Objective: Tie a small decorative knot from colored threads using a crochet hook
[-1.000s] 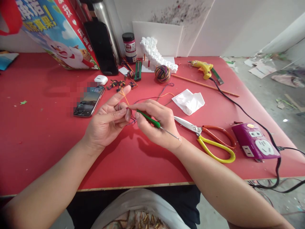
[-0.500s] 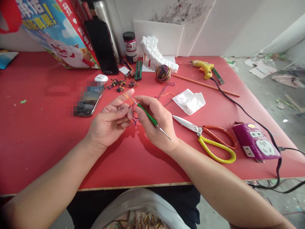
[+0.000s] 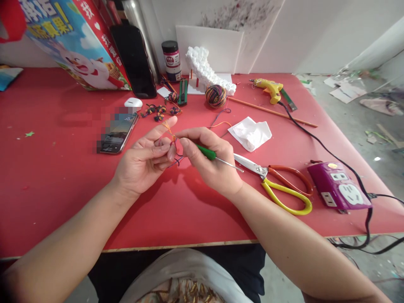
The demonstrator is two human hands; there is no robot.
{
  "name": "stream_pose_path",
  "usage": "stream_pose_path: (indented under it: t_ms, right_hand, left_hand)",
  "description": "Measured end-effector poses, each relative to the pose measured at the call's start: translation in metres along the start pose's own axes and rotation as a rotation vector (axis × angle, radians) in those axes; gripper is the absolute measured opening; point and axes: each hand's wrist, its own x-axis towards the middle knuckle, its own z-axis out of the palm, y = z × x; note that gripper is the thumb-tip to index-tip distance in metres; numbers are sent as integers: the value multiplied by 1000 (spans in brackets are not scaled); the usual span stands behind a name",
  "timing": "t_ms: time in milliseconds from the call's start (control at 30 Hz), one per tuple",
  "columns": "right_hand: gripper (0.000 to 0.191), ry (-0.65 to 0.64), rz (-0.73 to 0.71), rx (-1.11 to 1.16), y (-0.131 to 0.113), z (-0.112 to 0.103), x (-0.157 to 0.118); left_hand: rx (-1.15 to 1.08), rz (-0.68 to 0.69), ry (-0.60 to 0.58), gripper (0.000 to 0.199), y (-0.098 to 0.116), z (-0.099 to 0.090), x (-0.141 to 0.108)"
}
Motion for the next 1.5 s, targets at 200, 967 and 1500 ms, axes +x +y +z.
stream_pose_path:
  t_ms: [200,967,1500]
  right_hand:
    - [31,-77,321,324,-2,-9,13]
    - [20,-139,-18,-116,-17,-28,11]
    - [18,-139,-338,-293,-11,-21,10]
  left_hand:
    - [-15,-47,-50,75,4,-2,0]
    - [33,-30,26,54,-4,-1,2]
    - [-135,-19,65,69,0,-2,2]
